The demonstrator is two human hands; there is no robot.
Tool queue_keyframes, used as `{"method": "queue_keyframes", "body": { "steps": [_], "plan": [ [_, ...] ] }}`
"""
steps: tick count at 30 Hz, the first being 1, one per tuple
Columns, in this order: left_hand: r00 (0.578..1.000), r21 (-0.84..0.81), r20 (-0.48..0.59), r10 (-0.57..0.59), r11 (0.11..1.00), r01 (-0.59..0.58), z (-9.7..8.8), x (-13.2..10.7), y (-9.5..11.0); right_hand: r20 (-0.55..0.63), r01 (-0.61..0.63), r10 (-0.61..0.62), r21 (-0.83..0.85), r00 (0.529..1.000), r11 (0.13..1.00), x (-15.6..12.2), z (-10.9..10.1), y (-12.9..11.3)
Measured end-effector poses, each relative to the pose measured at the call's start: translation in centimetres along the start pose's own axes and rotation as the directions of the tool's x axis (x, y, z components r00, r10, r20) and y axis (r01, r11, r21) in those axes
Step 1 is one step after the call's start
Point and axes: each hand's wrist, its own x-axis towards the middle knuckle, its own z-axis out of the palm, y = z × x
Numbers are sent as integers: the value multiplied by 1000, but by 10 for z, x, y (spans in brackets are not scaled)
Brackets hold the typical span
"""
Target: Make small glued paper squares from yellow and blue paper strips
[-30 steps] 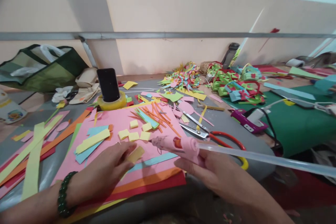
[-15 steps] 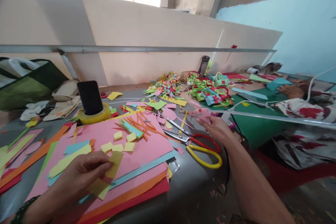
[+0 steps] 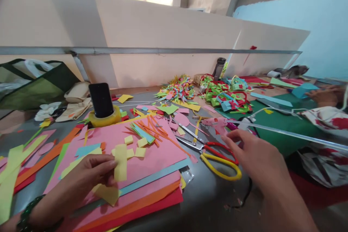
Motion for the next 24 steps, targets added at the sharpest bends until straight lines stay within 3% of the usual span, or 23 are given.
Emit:
{"method": "queue_keyframes", "body": {
  "steps": [1, 2, 3, 4, 5, 6, 8, 9, 12, 17, 22, 24],
  "plan": [
    [999, -39, 33, -9, 999, 10, 0, 0, 0, -119, 180, -167, 107, 979, 978, -14, 0, -17],
    [998, -73, 67, -14, 997, 18, 1, 0, 1, -235, 388, -339, 214, 911, 896, -28, 3, -36],
    [996, -98, 93, -14, 995, 24, 1, 0, 1, -272, 581, -517, 296, 812, 758, -41, 8, -58],
    [993, -117, 114, -12, 993, 26, 2, 0, 0, -308, 732, -667, 362, 679, 577, -52, 14, -80],
    [992, -131, 128, -9, 991, 25, 3, 0, 0, -325, 811, -762, 405, 559, 422, -62, 22, -101],
    [990, -140, 138, -4, 990, 23, 3, 0, 0, -302, 830, -812, 434, 499, 349, -69, 28, -120],
    [988, -141, 157, -4, 990, 26, 4, -2, -2, -329, 850, -848, 472, 415, 233, -75, 39, -148],
    [986, -140, 165, -9, 990, 33, 5, -3, -2, -344, 846, -849, 494, 400, 198, -75, 42, -157],
    [989, -139, 149, 14, 990, 7, 4, -3, -3, -389, 796, -826, 594, 408, 113, -71, 43, -167],
    [995, -58, 58, 75, 996, -72, 2, -1, -3, -283, 596, -814, 797, 507, 94, -66, 44, -166],
    [992, 130, -26, 121, 985, -116, 3, -4, -5, 116, 168, -687, 928, 718, 332, -64, 52, -168],
    [990, 151, -50, 129, 981, -121, 5, -6, -4, 257, -7, -644, 931, 721, 364, -63, 55, -168]
  ]
}}
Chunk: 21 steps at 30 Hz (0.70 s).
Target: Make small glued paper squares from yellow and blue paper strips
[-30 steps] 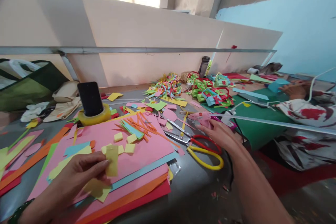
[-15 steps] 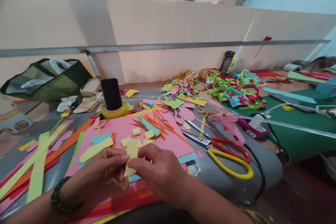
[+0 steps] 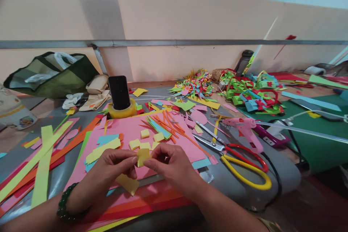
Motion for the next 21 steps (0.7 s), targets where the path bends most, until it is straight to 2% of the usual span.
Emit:
{"method": "queue_keyframes", "body": {
  "steps": [4, 14, 21],
  "plan": [
    [1000, 48, 0, 18, 999, -18, 3, -2, 3, 70, -94, 87, 104, 994, 990, 3, -2, 2],
    [999, 53, 52, 8, 999, -11, 5, -3, 0, 77, -122, 116, 79, 990, 989, 4, -3, -3],
    [999, -3, 23, -25, 1000, 25, 9, -5, 0, 55, -80, 79, 19, 995, 997, 4, -5, -1]
  ]
}}
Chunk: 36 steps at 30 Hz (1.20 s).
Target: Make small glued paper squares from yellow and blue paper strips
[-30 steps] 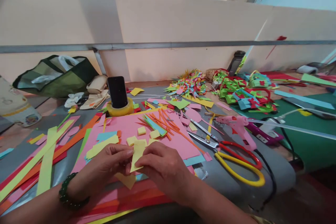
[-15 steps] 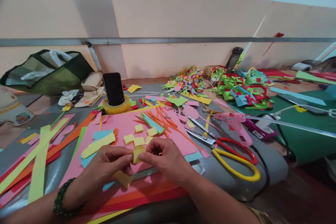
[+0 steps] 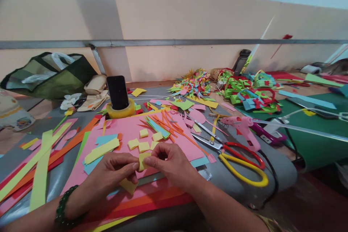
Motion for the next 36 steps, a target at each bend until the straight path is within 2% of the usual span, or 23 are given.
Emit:
{"method": "queue_keyframes", "body": {
  "steps": [7, 12, 16, 21, 24, 26, 28, 32, 34, 36],
  "plan": [
    [1000, -25, -13, -5, 1000, 4, 3, 0, 2, -9, -10, 10, 7, 1000, 1000, -1, 3, 0],
    [997, -2, 68, -23, 1000, 24, 1, -1, 3, -12, 59, -57, 166, 998, 984, -3, 6, -2],
    [994, 36, 108, -18, 999, 15, 1, -2, 4, -48, 110, -104, 139, 993, 984, -6, 12, -5],
    [987, 117, 34, 154, 981, -157, -4, 3, 7, -109, 266, -269, -43, 957, 963, -11, 16, -7],
    [971, 142, -94, 222, 968, -207, -20, 9, 15, -258, 341, -360, -119, 896, 933, -15, 7, -7],
    [950, 197, -186, 249, 957, -212, -32, 16, 19, -313, 322, -356, -156, 880, 934, -17, -1, -7],
    [946, 270, -214, 242, 946, -180, -41, 25, 20, -273, 276, -332, -225, 903, 935, -20, -6, -6],
    [969, 435, -147, 200, 893, -119, -49, 40, 13, -97, 247, -306, -389, 947, 888, -26, -4, -4],
    [951, 587, -159, 263, 800, -123, -52, 40, 13, -21, 251, -291, -449, 957, 857, -28, -1, -3],
    [924, 751, -164, 346, 650, -110, -55, 31, 18, 45, 250, -262, -492, 964, 834, -29, 2, 0]
  ]
}}
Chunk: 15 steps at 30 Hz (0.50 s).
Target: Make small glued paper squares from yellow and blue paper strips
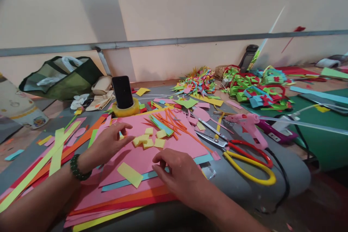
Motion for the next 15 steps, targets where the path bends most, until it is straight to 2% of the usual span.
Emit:
{"method": "queue_keyframes", "body": {
  "steps": [1, 3, 5, 8, 12, 15],
  "plan": [
    [1000, 85, 8, 24, 996, -24, -5, -5, 2, 33, 4, -3, -21, 999, 1000, 0, 2, 1],
    [988, 170, 140, 60, 982, -84, -14, -16, 8, 81, 28, -23, -62, 996, 998, 0, 6, 2],
    [945, 175, 310, 101, 971, -161, -19, -27, 14, 126, 53, -40, -100, 991, 994, 1, 11, 1],
    [879, 173, 461, 123, 959, -224, -18, -33, 18, 185, 56, -31, -129, 982, 990, 2, 16, -2],
    [842, 149, 532, 91, 968, -199, -11, -32, 17, 213, 61, -27, -152, 977, 987, 4, 19, -7],
    [852, 106, 518, 71, 984, -146, -8, -35, 16, 209, 90, -49, -192, 977, 977, 6, 23, -8]
  ]
}}
